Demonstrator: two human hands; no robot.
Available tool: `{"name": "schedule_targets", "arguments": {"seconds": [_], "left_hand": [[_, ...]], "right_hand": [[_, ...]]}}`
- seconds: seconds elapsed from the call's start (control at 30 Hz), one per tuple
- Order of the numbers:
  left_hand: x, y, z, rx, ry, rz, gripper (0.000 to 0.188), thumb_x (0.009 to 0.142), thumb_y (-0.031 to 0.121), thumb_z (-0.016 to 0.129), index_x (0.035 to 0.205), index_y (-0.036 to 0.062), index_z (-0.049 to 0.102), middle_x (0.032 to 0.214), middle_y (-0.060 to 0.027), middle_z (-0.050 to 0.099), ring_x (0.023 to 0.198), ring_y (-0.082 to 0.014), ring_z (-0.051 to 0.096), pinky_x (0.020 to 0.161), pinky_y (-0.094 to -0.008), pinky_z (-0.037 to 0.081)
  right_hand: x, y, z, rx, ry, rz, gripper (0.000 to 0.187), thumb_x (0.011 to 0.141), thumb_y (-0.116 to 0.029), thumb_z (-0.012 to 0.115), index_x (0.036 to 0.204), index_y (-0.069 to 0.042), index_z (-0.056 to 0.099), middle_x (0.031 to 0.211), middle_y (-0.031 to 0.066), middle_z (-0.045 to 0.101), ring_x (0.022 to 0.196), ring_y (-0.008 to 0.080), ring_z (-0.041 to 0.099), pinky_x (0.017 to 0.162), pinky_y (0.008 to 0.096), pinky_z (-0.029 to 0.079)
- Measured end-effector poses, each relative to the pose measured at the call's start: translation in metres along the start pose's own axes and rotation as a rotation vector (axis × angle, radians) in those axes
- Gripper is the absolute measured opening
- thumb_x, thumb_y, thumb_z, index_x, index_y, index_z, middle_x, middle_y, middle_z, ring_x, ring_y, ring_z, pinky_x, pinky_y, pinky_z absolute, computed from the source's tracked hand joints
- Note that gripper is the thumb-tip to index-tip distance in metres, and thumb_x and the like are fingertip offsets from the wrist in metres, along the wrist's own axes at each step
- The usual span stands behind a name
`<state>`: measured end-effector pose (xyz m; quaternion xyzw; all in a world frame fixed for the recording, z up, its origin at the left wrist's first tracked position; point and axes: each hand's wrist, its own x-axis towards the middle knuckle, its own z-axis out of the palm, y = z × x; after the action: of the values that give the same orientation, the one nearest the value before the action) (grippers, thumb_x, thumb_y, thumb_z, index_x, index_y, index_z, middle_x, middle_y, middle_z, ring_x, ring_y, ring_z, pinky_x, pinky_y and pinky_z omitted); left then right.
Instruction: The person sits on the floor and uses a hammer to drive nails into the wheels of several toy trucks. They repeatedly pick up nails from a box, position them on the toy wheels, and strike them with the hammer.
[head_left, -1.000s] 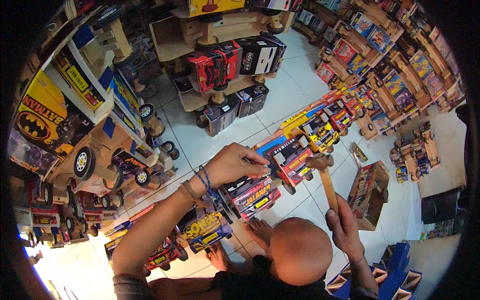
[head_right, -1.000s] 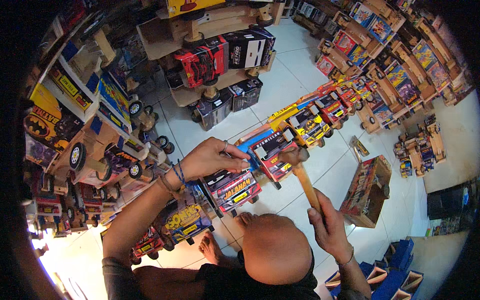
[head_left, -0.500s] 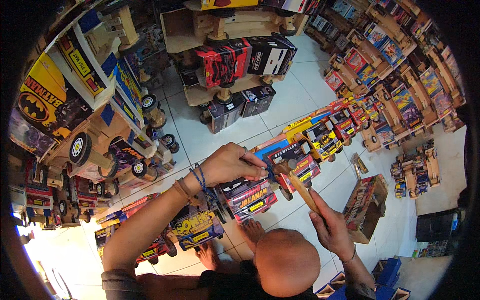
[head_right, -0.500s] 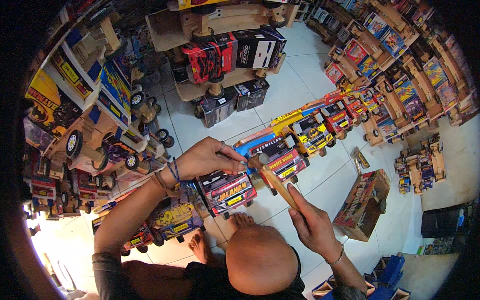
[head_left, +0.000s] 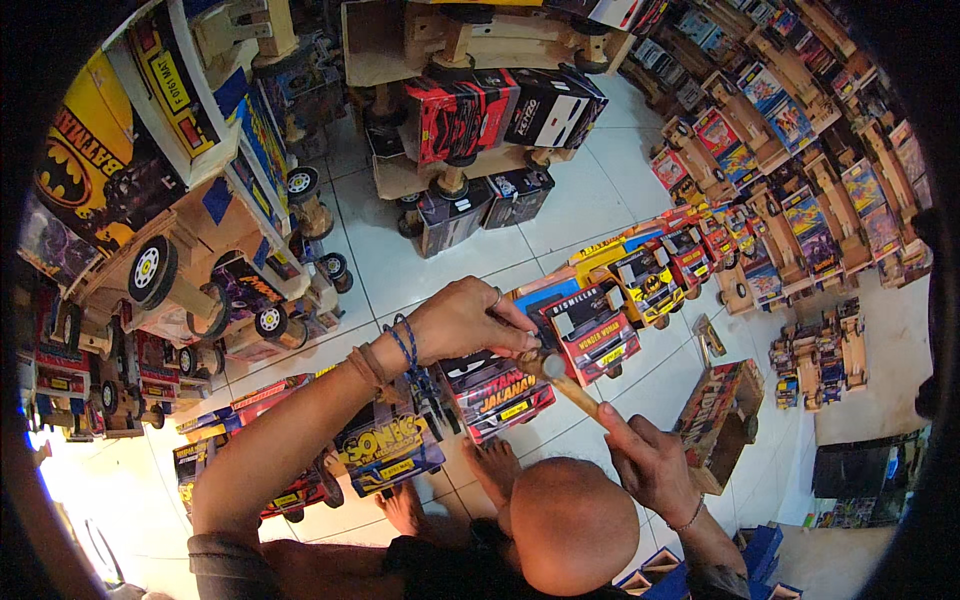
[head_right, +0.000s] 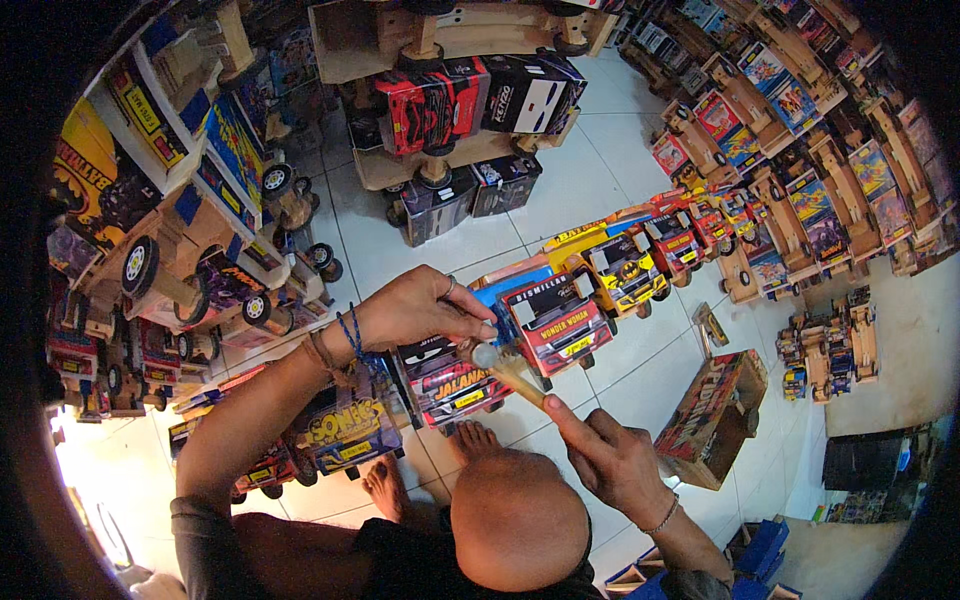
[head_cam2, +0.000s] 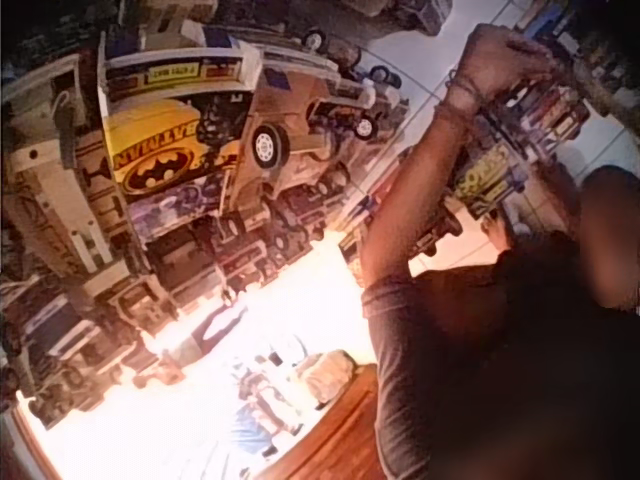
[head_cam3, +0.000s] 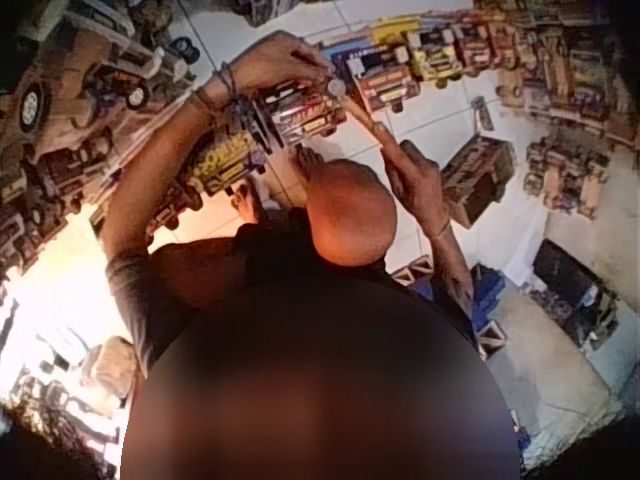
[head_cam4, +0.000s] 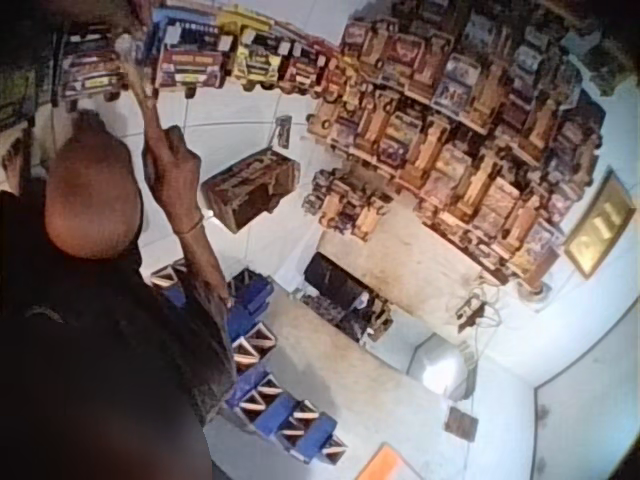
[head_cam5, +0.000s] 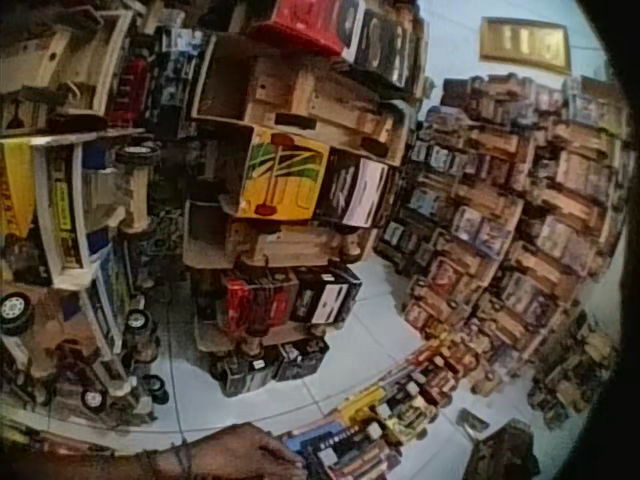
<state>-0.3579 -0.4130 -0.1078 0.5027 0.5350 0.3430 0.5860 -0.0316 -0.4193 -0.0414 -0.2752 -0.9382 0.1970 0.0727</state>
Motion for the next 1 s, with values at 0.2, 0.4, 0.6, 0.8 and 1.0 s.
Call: {"name": "schedule_targets", "arguments": {"seconds": [0.2,0.4,0.6,0.8,1.0], "left_hand": [[0.002,0.001,0.000,0.030,0.003,-0.003,0.032,0.087,0.020,0.082,0.109,-0.0025,0.077,0.084,-0.0045,0.073,0.071,-0.0063,0.063,0.065,-0.0206,0.052],[0.002,0.000,0.001,0.034,0.017,0.008,0.032,0.087,0.024,0.083,0.107,0.0000,0.078,0.081,-0.0032,0.072,0.070,-0.0057,0.062,0.062,-0.0220,0.051],[0.003,-0.001,-0.001,0.051,0.010,0.003,0.033,0.086,0.027,0.083,0.107,0.0018,0.079,0.081,-0.0031,0.072,0.070,-0.0054,0.062,0.062,-0.0223,0.050],[0.005,-0.002,0.000,0.051,0.009,0.007,0.032,0.087,0.025,0.082,0.109,0.0015,0.078,0.082,-0.0034,0.072,0.071,-0.0059,0.063,0.065,-0.0218,0.052],[0.006,-0.003,0.000,0.102,0.009,0.016,0.028,0.090,0.020,0.080,0.108,-0.0012,0.078,0.084,-0.0035,0.073,0.072,-0.0060,0.063,0.068,-0.0216,0.054]], "right_hand": [[0.002,-0.001,-0.009,-0.265,-0.148,0.057,0.077,0.084,-0.012,0.072,0.154,-0.029,0.046,0.076,0.0052,0.054,0.054,0.0249,0.059,0.052,0.0403,0.054],[0.005,-0.005,-0.013,-0.221,-0.142,-0.021,0.073,0.085,-0.004,0.070,0.152,-0.024,0.048,0.075,0.0064,0.053,0.054,0.0254,0.057,0.049,0.0417,0.050],[0.004,-0.006,-0.010,-0.234,-0.109,0.025,0.078,0.085,-0.012,0.071,0.156,-0.029,0.042,0.075,0.0060,0.053,0.052,0.0256,0.058,0.049,0.0412,0.053],[0.000,-0.005,-0.006,-0.236,-0.185,0.077,0.080,0.086,-0.015,0.071,0.157,-0.031,0.039,0.075,0.0060,0.053,0.053,0.0257,0.060,0.049,0.0420,0.054],[0.000,-0.007,-0.009,-0.268,-0.148,0.069,0.082,0.085,-0.016,0.072,0.158,-0.031,0.037,0.075,0.0050,0.053,0.051,0.0251,0.059,0.049,0.0412,0.053]]}}
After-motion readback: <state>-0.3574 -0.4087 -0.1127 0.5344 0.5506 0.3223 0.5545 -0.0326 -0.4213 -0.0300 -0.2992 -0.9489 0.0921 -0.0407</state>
